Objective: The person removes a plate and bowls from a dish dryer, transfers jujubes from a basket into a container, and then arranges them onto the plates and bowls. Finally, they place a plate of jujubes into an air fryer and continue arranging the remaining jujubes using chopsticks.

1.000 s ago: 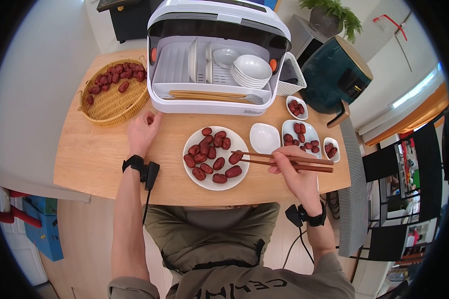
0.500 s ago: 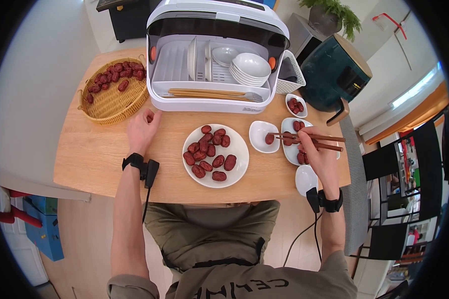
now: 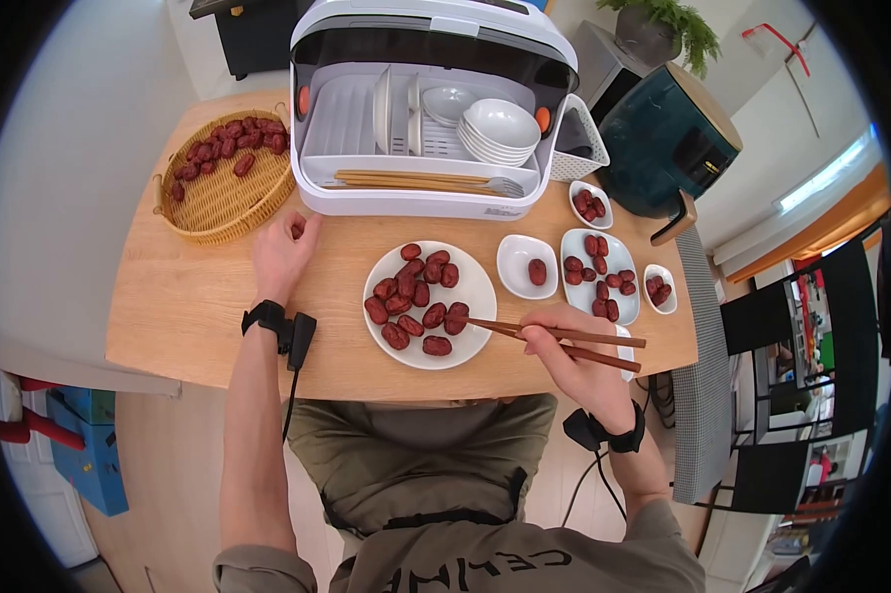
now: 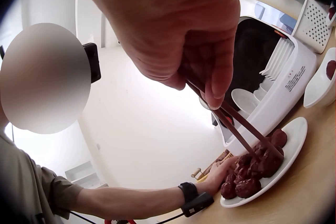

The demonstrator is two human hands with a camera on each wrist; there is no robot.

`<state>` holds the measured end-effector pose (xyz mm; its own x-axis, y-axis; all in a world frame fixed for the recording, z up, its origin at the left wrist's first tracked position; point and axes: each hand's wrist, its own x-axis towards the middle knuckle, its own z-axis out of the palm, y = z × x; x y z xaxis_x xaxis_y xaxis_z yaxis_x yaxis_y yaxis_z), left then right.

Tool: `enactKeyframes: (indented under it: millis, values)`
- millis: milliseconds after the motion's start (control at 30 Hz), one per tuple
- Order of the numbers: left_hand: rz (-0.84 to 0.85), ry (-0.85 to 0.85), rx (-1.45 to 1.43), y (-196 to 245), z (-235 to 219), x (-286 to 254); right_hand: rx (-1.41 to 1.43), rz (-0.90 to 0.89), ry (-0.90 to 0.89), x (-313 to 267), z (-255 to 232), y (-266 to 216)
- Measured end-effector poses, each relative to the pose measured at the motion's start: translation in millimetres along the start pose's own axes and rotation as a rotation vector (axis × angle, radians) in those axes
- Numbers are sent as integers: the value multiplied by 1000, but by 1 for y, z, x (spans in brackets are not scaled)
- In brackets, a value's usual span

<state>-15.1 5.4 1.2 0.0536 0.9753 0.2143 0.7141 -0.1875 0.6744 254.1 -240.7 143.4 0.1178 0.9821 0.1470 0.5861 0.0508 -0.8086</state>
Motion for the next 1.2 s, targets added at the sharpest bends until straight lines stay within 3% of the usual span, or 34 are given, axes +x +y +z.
enactKeyframes:
  millis: [33, 100, 333, 400, 533, 733, 1200]
  values:
    - [-1, 0, 0, 1, 0, 0, 0, 0, -1, 1, 2, 1]
    - [-12, -5, -2, 2, -1, -1, -116, -196, -11, 3, 6, 4]
    - [-18, -28, -55, -1, 1, 0, -141, -279, -15, -3, -1, 5]
    - [-30, -31, -63, -2, 2, 0, -152, -140, 48, -10, -15, 5]
    - [-34, -41, -72, -5, 4, 1, -156, -89, 183, -29, -62, 3]
    - [-4, -25, -104, -8, 6, 2, -218, 246, 277, -70, -130, 0]
    - [0, -12, -50, -7, 6, 2, -276, 311, 229, -89, -130, 42]
